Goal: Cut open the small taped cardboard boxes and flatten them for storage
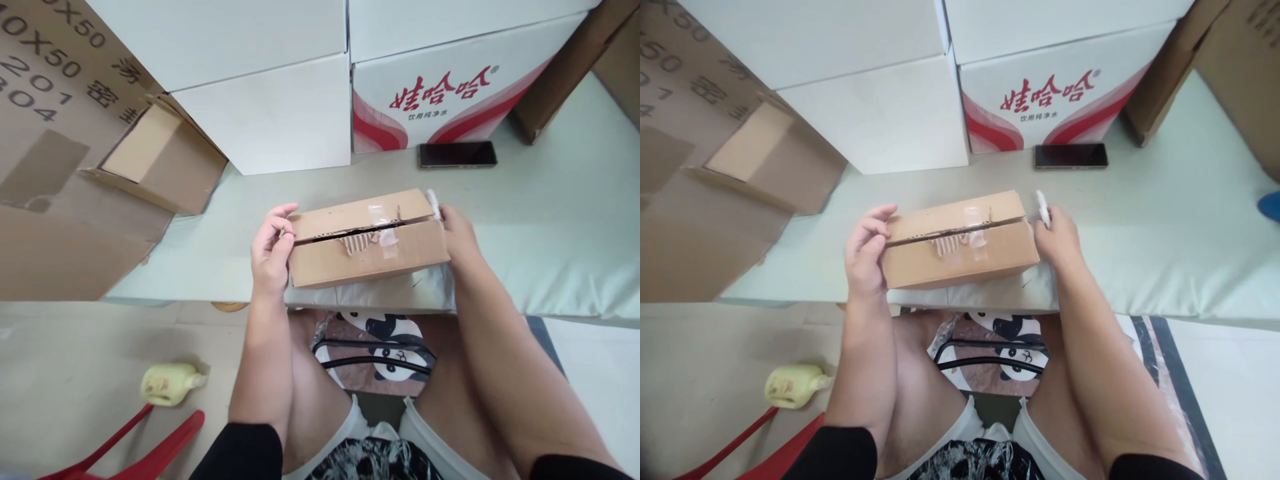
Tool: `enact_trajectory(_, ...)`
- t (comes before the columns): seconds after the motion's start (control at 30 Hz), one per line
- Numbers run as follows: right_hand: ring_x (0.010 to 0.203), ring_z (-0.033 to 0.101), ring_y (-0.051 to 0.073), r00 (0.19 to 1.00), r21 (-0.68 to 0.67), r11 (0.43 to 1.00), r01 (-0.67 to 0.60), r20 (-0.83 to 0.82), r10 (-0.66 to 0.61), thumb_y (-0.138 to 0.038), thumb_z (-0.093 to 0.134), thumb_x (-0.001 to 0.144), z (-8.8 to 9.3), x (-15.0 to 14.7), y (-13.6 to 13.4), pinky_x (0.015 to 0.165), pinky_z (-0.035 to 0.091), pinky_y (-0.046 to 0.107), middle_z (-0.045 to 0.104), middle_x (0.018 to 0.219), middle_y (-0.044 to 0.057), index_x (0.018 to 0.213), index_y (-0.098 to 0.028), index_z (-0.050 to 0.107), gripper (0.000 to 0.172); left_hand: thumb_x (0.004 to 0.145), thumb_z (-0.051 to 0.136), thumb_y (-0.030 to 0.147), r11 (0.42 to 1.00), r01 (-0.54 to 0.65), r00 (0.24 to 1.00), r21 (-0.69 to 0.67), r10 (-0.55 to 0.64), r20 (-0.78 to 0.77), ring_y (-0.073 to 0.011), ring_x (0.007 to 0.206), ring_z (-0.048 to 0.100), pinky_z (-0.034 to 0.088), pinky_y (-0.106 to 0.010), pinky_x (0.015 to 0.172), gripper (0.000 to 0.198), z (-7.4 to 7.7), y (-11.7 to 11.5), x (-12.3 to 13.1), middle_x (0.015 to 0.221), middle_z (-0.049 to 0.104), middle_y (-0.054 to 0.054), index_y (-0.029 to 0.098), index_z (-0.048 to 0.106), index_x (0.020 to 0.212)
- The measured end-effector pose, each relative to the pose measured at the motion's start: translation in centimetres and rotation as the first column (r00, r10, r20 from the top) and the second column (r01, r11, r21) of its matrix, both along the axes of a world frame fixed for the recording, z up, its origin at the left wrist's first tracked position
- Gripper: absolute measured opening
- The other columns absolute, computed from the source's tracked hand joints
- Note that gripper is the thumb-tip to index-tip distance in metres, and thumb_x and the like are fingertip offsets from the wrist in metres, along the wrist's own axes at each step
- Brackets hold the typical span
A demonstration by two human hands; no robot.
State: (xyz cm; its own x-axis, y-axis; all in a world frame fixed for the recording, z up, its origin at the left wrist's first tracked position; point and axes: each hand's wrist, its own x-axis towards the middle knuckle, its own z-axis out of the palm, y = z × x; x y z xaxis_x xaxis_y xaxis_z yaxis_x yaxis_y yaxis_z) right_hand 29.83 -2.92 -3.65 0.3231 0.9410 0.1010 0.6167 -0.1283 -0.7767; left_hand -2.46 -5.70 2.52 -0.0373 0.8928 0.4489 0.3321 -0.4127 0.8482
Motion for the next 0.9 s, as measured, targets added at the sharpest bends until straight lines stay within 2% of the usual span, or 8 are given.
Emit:
enact_trajectory(0.1,0.103,0.066,0.037,1.0,-0.012,1.0,-0.006,0.01,0.006,-0.029,0.056,0.07,-0.1,-0.6,0.1,0.099,0.048,0.062,0.069,0.099,0.014,0.1,-0.021,0.065,0.032,0.091,0.061,0.062,0.998,-0.033,0.999,0.056,0.034,-0.008,-0.0283,0.13,0.064,0.05,-0.052,0.112,0.046,-0.5,0.3,-0.1,0.128,0.067,-0.009,0.024,0.038,0.082)
enact_trajectory(0.2,0.104,0.067,0.034,0.998,0.1,0.995,0.028,-0.057,-0.022,-0.033,0.054,0.074,1.1,-1.1,-0.3,0.098,0.051,0.059,0.068,0.105,0.014,0.1,-0.021,0.067,0.031,0.093,0.057,0.067,0.988,-0.123,0.986,0.092,0.133,-0.102,-0.0266,0.129,0.064,0.052,-0.051,0.112,0.054,-0.8,0.3,-0.2,0.126,0.066,-0.009,0.023,0.032,0.076)
enact_trajectory(0.37,0.106,0.068,0.028,0.966,0.407,0.91,-0.072,-0.198,0.165,-0.041,0.054,0.084,3.2,-2.0,-1.8,0.103,0.053,0.052,0.07,0.098,0.007,0.082,-0.026,0.068,0.02,0.093,0.055,0.071,0.973,-0.205,0.971,0.102,0.216,-0.105,-0.0288,0.124,0.066,0.054,-0.052,0.11,0.061,-1.0,0.5,-0.4,0.123,0.066,-0.01,0.018,0.05,0.062)
enact_trajectory(0.43,0.116,0.066,0.03,0.941,0.492,0.86,-0.136,-0.208,0.267,-0.045,0.054,0.087,3.7,-2.4,-2.4,0.109,0.049,0.055,0.071,0.105,0.007,0.085,-0.028,0.072,0.025,0.093,0.055,0.071,0.983,-0.174,0.983,0.066,0.177,-0.056,-0.0304,0.126,0.065,0.055,-0.053,0.11,0.059,-1.1,0.6,-0.5,0.128,0.064,-0.01,0.018,0.063,0.066)
enact_trajectory(0.53,0.128,0.059,0.032,0.89,0.483,0.834,-0.267,-0.209,0.406,-0.054,0.048,0.092,4.2,-2.7,-3.0,0.114,0.046,0.054,0.065,0.127,0.008,0.094,-0.028,0.08,0.041,0.094,0.045,0.076,0.999,-0.033,0.997,-0.008,0.032,-0.066,-0.0324,0.134,0.06,0.052,-0.052,0.114,0.064,-0.8,0.5,-0.5,0.141,0.058,-0.008,0.023,0.077,0.079)
enact_trajectory(0.7,0.123,0.058,0.032,0.753,0.403,0.772,-0.491,-0.25,0.609,-0.073,0.029,0.094,4.7,-2.4,-3.5,0.111,0.049,0.054,0.049,0.137,0.008,0.093,-0.027,0.084,0.072,0.092,0.02,0.082,0.972,0.211,0.947,-0.104,-0.229,-0.224,-0.0346,0.147,0.044,0.036,-0.054,0.127,0.083,0.5,-0.5,-0.6,0.163,0.036,0.0,0.028,0.082,0.09)
enact_trajectory(0.83,0.107,0.061,0.027,0.763,0.393,0.767,-0.508,-0.207,0.612,-0.071,0.028,0.095,4.7,-2.3,-3.9,0.107,0.05,0.052,0.044,0.136,0.006,0.086,-0.026,0.082,0.07,0.088,0.013,0.085,0.981,0.182,0.945,-0.073,-0.195,-0.263,-0.0383,0.15,0.037,0.036,-0.057,0.125,0.087,0.7,-1.1,-0.4,0.164,0.032,0.0,0.024,0.072,0.07)
enact_trajectory(0.9,0.116,0.059,0.029,0.798,0.434,0.772,-0.464,-0.175,0.577,-0.072,0.028,0.094,4.7,-2.5,-3.8,0.108,0.049,0.051,0.045,0.133,0.006,0.084,-0.026,0.079,0.07,0.084,0.004,0.09,0.987,0.144,0.954,-0.072,-0.158,-0.253,-0.0377,0.145,0.041,0.043,-0.056,0.119,0.091,0.3,-1.0,-0.1,0.161,0.032,-0.002,0.022,0.062,0.066)
